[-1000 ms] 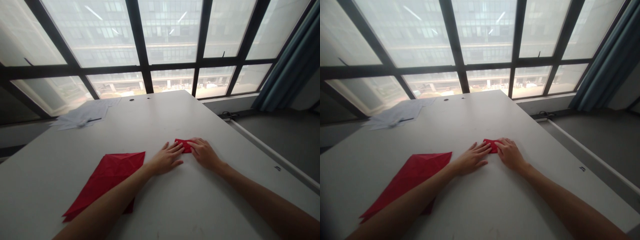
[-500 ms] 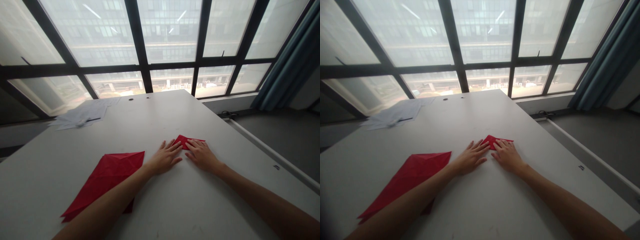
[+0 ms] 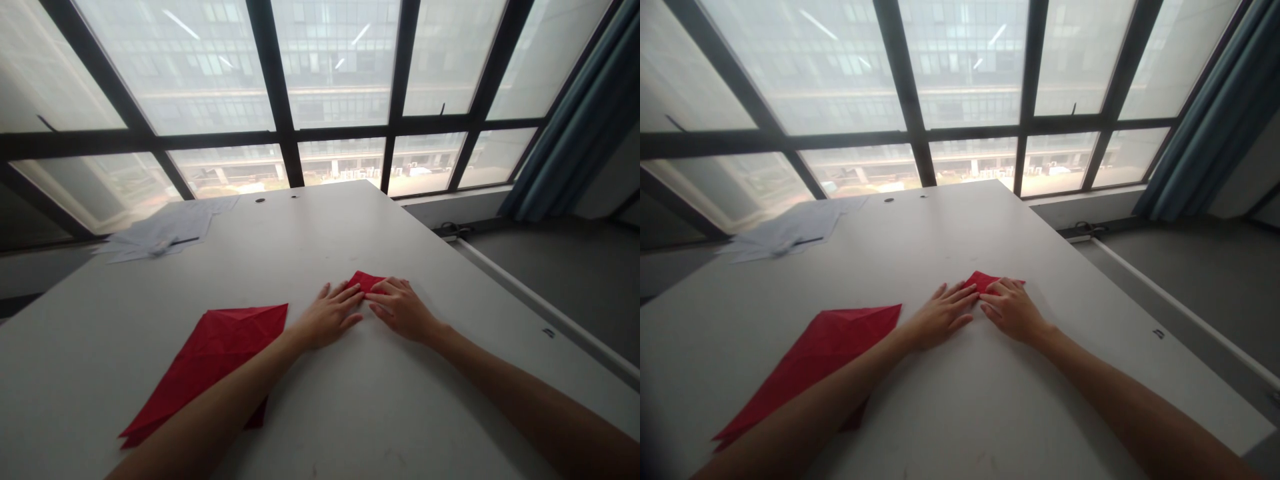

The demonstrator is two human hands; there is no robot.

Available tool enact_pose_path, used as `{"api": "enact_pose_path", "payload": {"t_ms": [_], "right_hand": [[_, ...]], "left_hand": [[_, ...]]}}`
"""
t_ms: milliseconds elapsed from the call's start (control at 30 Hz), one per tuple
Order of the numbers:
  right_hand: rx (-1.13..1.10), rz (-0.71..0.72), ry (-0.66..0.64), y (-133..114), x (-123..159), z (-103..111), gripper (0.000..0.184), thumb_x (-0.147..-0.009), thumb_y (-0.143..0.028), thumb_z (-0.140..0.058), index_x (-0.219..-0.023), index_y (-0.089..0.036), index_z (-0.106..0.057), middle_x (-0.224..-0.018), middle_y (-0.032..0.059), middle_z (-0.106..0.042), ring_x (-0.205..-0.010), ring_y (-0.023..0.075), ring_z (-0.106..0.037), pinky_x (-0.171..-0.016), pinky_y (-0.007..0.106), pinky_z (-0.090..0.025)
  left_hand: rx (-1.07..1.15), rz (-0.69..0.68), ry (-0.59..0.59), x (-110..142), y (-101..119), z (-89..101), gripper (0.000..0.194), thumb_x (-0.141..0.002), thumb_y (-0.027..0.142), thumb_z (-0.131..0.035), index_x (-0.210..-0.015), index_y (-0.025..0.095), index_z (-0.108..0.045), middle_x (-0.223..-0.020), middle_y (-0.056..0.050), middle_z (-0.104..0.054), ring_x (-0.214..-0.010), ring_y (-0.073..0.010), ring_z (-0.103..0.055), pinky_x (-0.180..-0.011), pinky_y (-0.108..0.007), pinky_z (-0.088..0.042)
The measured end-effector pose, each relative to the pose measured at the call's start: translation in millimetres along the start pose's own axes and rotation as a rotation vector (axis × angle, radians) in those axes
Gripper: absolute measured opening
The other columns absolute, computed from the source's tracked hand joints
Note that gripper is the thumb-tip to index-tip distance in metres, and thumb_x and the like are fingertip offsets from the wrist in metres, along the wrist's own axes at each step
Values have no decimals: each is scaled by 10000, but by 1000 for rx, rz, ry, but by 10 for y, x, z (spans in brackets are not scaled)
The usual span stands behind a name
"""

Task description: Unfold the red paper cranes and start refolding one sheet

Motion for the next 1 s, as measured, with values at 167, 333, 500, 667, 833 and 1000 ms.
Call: {"api": "enact_pose_path", "payload": {"t_ms": [167,333,500,667,833,1000], "right_hand": [[-14,-6,-13,29,-1,-52,207,-958,-282,-559,-1071,-251,-730,-1066,71,-678,-1048,248,-566,-960,434,-409],[-75,-11,-10,61,-11,-82,210,-945,-240,-558,-1072,-244,-725,-1138,67,-673,-1100,242,-575,-1000,424,-430],[-103,-40,-17,115,-3,-86,198,-946,-253,-556,-1031,-242,-734,-1150,58,-685,-1088,232,-599,-1000,404,-452],[-82,-50,-34,118,-3,-70,193,-942,-262,-565,-1026,-253,-739,-1144,53,-683,-1077,227,-596,-991,398,-453],[3,-48,-56,41,-1,-26,204,-944,-297,-574,-1080,-262,-722,-1095,68,-671,-1021,236,-581,-911,404,-463],[45,11,-96,-158,6,6,272,-963,-374,-551,-1134,-208,-684,-1012,91,-654,-959,233,-569,-860,381,-461]], "left_hand": [[-14,18,-12,-6,-7,2,563,-1020,559,-292,-1540,343,-279,-1600,-23,-316,-1510,-257,-187,-1213,-535,-121],[-16,37,-6,-16,-26,-22,553,-1023,553,-284,-1541,357,-273,-1607,2,-296,-1514,-253,-176,-1215,-530,-132],[-46,102,74,-11,-166,9,516,-1035,504,-295,-1497,296,-394,-1603,-20,-308,-1505,-245,-210,-1205,-477,-225],[-121,235,220,8,-343,162,432,-1035,410,-358,-1356,210,-567,-1527,-82,-443,-1447,-270,-341,-1172,-470,-310],[-104,101,274,-12,-93,249,383,-1035,331,-382,-1364,231,-550,-1344,-87,-593,-1268,-241,-505,-1074,-430,-417],[-99,31,156,-11,93,167,396,-1014,427,-434,-1371,291,-537,-1273,-80,-586,-1191,-257,-517,-1006,-449,-449]]}}
Point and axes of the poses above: each hand's wrist, its own x-axis away from the middle knuckle, its own z-axis out of the back of the hand, y = z × x, the point moved 6 cm from there along -x, towards the middle knuckle
